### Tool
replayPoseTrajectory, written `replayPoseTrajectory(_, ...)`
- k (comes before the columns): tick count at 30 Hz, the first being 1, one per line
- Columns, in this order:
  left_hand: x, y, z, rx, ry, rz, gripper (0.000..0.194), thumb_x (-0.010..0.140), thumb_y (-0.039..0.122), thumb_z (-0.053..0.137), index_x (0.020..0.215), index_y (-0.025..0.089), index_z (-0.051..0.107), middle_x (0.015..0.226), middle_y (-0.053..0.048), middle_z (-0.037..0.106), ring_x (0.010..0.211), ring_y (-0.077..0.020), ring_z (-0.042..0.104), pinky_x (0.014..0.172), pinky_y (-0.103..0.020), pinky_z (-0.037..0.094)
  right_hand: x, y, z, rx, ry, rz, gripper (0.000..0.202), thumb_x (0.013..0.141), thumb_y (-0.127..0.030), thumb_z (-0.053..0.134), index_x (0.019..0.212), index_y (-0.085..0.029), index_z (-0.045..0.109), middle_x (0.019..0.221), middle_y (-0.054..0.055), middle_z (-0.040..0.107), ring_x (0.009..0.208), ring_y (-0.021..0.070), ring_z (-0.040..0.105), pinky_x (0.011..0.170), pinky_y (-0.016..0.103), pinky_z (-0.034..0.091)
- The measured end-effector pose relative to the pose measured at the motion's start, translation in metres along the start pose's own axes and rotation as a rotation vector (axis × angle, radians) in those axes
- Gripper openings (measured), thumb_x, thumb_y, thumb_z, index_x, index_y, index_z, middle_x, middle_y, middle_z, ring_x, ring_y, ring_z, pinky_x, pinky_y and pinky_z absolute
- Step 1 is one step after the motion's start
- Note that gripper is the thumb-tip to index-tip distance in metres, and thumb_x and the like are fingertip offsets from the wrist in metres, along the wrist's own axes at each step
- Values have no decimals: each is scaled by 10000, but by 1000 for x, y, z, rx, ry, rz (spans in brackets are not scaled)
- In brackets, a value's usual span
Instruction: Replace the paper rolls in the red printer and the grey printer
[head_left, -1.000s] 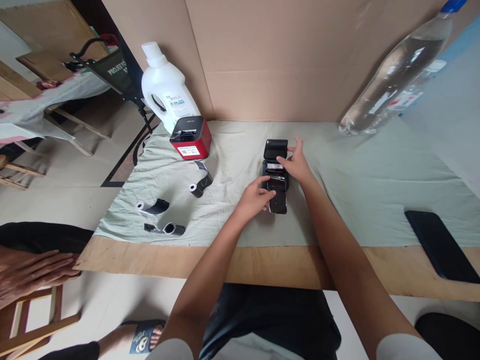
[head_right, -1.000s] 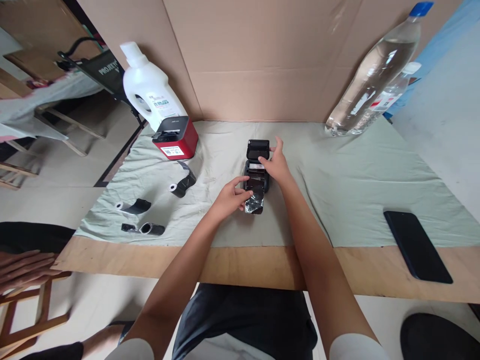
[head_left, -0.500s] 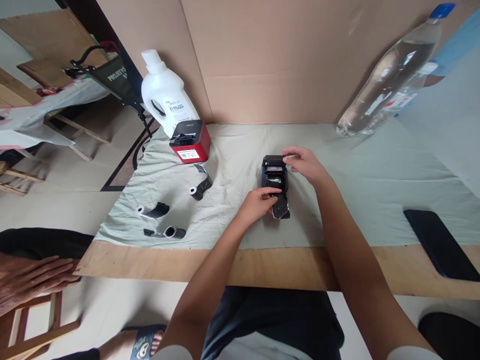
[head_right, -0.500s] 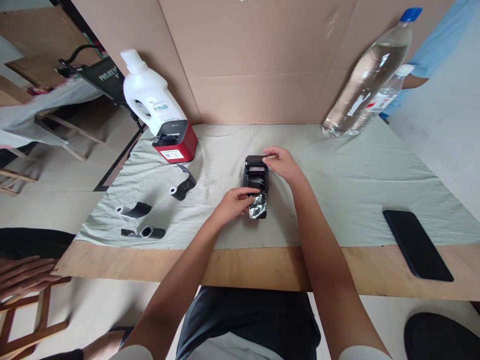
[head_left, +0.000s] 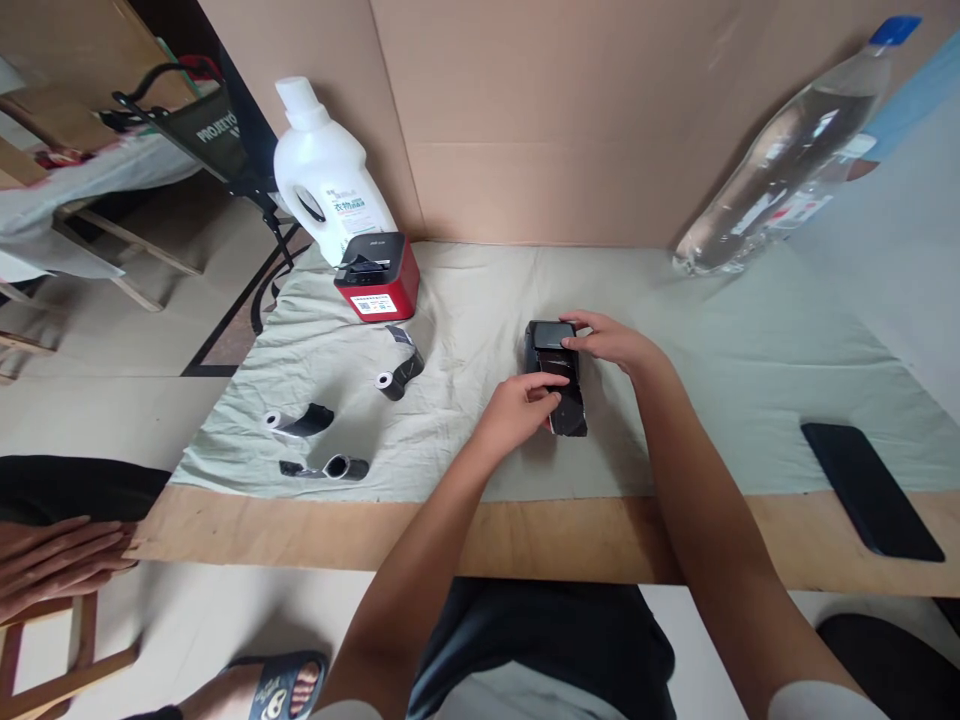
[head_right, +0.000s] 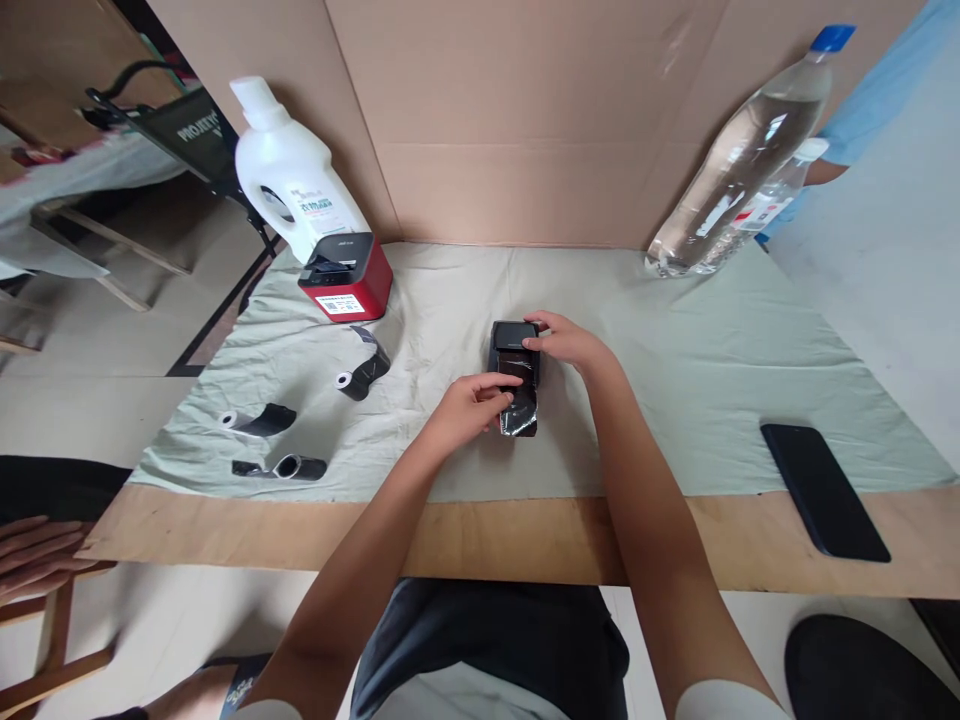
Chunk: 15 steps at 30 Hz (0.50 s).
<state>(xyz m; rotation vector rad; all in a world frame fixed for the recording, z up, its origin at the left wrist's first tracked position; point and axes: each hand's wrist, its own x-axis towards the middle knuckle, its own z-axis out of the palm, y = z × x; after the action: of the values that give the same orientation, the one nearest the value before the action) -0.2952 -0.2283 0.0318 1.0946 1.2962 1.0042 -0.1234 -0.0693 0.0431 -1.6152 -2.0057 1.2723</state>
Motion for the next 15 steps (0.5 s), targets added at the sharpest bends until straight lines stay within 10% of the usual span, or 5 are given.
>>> replayPoseTrajectory(9,-3,7,-2,10,-18,11,361,898,114,657,1210,225,801,693,51,683,574,-105,632,710,-259,535,-2,-13,-2,-108,-21,88,595,891,-284,742,1476,-255,641,1264,103,737,1012,239,670,991,377,544)
replayPoseTrajectory(15,1,2,3,-211,123,281,333,968,282,666,1288,216,731,775,11,769,559,-104,645,646,-245,523,-5,7,7,-30,102,28,664,870,-377,789,1475,-150,639,1066,135,784,825,228,678,799,353,560)
